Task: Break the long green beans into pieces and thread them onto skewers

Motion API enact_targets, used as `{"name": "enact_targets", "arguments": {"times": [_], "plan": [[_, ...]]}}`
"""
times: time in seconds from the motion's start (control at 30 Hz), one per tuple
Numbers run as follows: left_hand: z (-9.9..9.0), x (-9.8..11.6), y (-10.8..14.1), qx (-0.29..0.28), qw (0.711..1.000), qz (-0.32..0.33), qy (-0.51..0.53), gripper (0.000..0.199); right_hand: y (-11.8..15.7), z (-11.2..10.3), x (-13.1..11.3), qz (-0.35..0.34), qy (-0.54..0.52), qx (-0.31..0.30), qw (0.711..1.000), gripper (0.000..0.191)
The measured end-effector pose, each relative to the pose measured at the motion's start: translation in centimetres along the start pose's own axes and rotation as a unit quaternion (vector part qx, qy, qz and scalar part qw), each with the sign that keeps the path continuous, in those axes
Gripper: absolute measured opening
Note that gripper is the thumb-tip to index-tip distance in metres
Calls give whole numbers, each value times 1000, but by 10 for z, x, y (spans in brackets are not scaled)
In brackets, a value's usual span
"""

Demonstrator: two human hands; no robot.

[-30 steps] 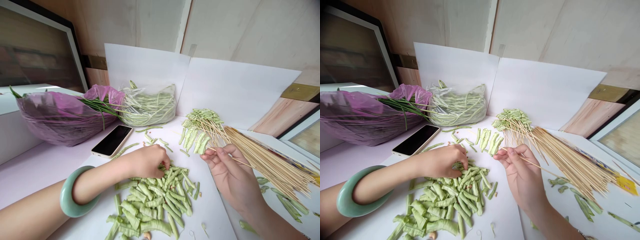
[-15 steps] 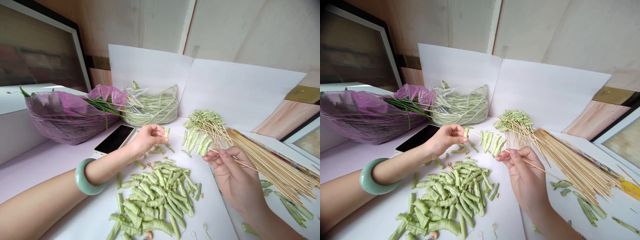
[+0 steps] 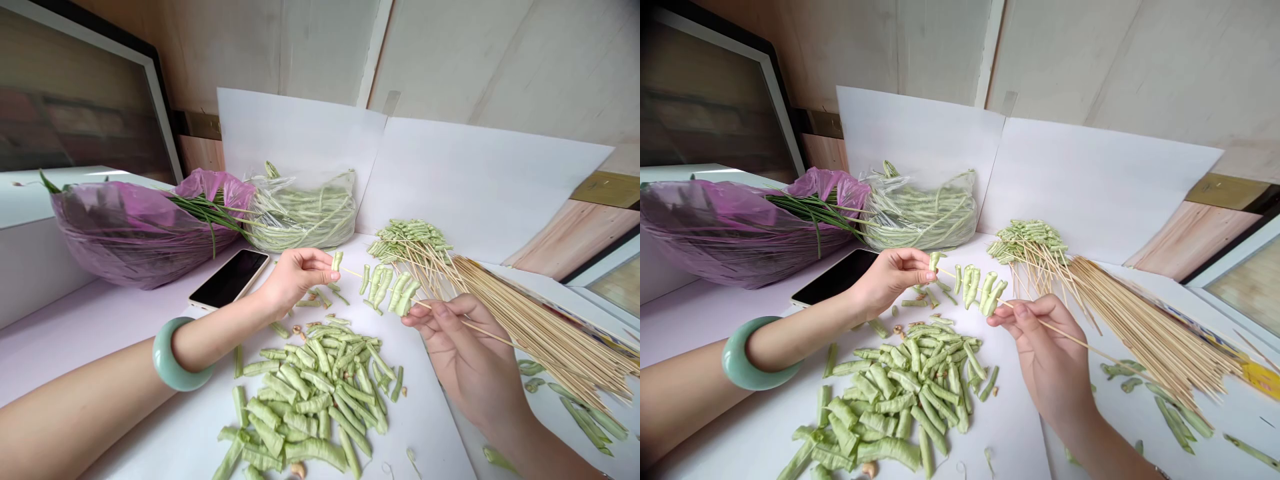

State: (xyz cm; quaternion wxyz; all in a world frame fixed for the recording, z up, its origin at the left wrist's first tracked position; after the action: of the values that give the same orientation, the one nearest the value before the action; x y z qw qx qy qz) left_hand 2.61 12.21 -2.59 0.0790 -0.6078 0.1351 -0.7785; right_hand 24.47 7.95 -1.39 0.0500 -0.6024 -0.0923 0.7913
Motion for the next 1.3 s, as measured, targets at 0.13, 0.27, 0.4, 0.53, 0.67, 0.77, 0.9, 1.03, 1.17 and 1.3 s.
{"name": "enact_targets", "arguments": {"times": [0.13,0.27,0.4,0.53,0.67,0.77,0.9,1.03,1.17,1.3], "plan": [[2,5,2,-4,999,26,-20,24,0,-1,1,-1,-4,2,1000,17],[5,7,5,-4,998,40,-39,25,0,-2,3,3,-5,1,1000,17],[8,7,7,-12,996,55,-65,27,0,-2,7,12,-3,-9,1000,15],[10,8,9,-15,995,66,-77,27,-1,-2,8,17,-5,-11,1000,16],[12,9,10,-21,995,68,-65,27,-1,-3,11,29,-18,-8,999,21],[14,7,12,-24,996,64,-51,26,-1,-4,12,36,-24,-7,999,21],[19,1,15,-37,998,42,-32,28,1,-1,14,47,-24,-22,998,18],[25,-5,18,-55,998,17,-13,31,4,3,16,63,-29,-27,997,21],[26,-11,20,-39,999,-10,19,34,4,2,20,79,-37,-21,996,23],[27,-14,22,-32,999,-22,37,33,4,1,24,93,-47,-18,994,23]]}}
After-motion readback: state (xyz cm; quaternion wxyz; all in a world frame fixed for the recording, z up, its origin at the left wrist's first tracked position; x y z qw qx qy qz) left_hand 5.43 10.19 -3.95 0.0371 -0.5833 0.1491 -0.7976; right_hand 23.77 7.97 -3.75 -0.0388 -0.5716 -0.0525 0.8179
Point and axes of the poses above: each hand's wrist, its own y-axis away from the middle knuckle, its own z-axis out of the palm, x = y × z, the point moved 5 cm from there along -y, towards the middle knuckle, and after that the axes turned 8 degrees about z, right-handed, at the moved point
